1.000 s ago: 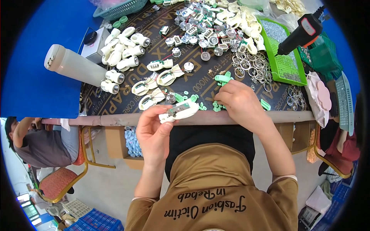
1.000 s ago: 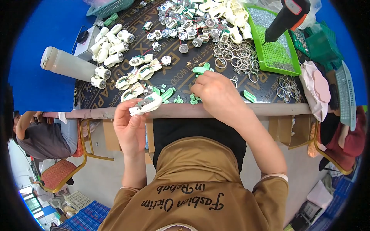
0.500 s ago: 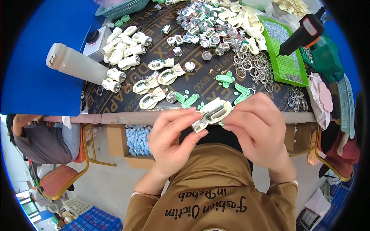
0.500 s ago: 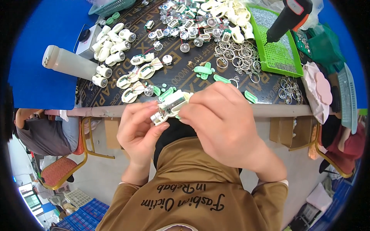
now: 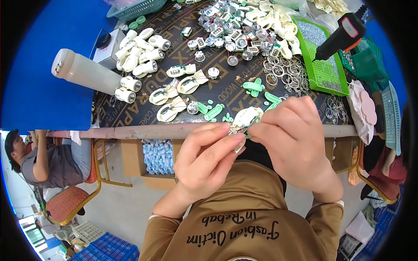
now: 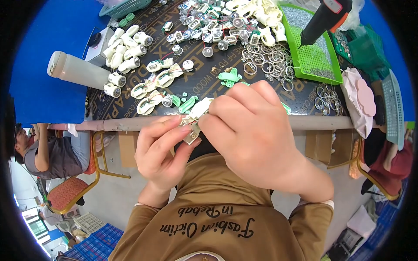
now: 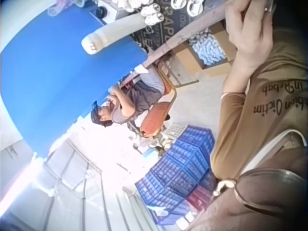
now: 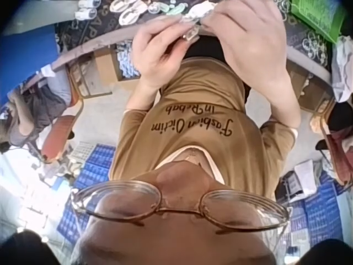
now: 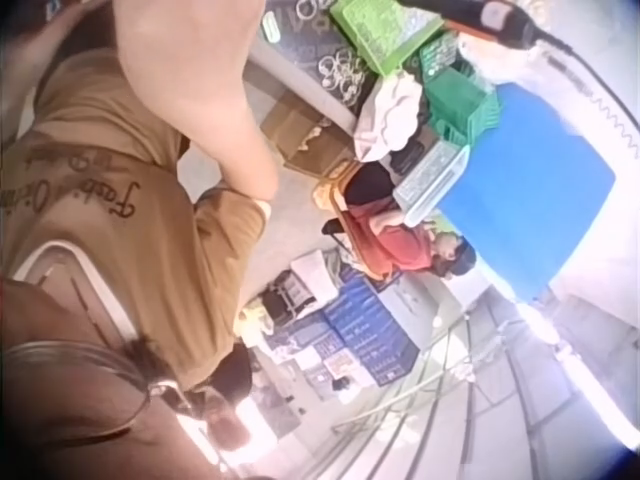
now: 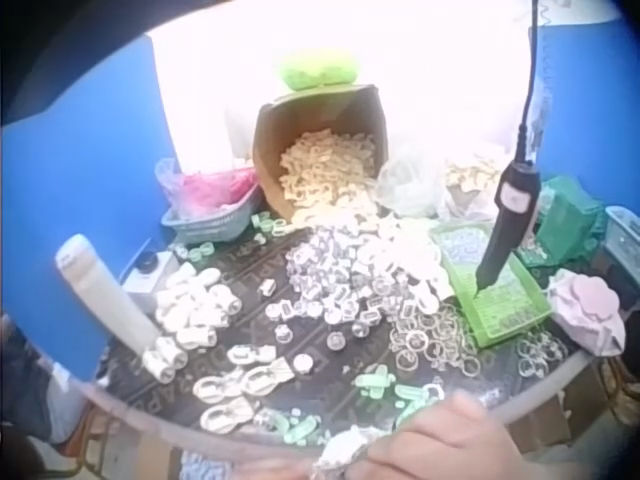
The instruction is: Assembling small plastic housings with metal rings and chains at a factory workbench.
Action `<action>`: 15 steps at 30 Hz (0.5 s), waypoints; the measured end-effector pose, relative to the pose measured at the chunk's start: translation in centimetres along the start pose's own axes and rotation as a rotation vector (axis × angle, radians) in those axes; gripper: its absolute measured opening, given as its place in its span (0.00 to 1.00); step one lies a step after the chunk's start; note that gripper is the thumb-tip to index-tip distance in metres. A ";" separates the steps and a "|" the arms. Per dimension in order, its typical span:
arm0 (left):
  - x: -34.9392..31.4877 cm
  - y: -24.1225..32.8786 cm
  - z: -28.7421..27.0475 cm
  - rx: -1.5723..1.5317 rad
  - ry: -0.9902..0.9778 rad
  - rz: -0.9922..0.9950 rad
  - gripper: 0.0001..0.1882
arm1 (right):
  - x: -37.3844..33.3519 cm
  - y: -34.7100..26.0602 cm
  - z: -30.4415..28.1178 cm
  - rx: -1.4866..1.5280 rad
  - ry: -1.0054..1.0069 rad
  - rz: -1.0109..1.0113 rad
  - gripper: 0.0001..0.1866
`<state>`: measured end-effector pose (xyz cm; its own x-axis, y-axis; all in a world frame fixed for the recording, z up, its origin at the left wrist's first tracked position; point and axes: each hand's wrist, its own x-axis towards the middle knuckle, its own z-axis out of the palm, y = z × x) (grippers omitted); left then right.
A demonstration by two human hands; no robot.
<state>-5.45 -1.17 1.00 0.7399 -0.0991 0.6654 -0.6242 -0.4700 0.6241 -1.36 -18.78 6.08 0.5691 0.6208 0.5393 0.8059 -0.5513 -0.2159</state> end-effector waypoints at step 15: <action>-2.4 -2.0 1.6 -0.497 0.076 -0.401 0.14 | -3.7 1.7 3.0 0.091 0.250 0.095 0.14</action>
<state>-5.60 -1.42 -2.50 0.9316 0.0706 0.3565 -0.3579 0.0072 0.9337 -1.61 -20.35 1.32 0.5940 0.4053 0.6949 0.7686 -0.5411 -0.3414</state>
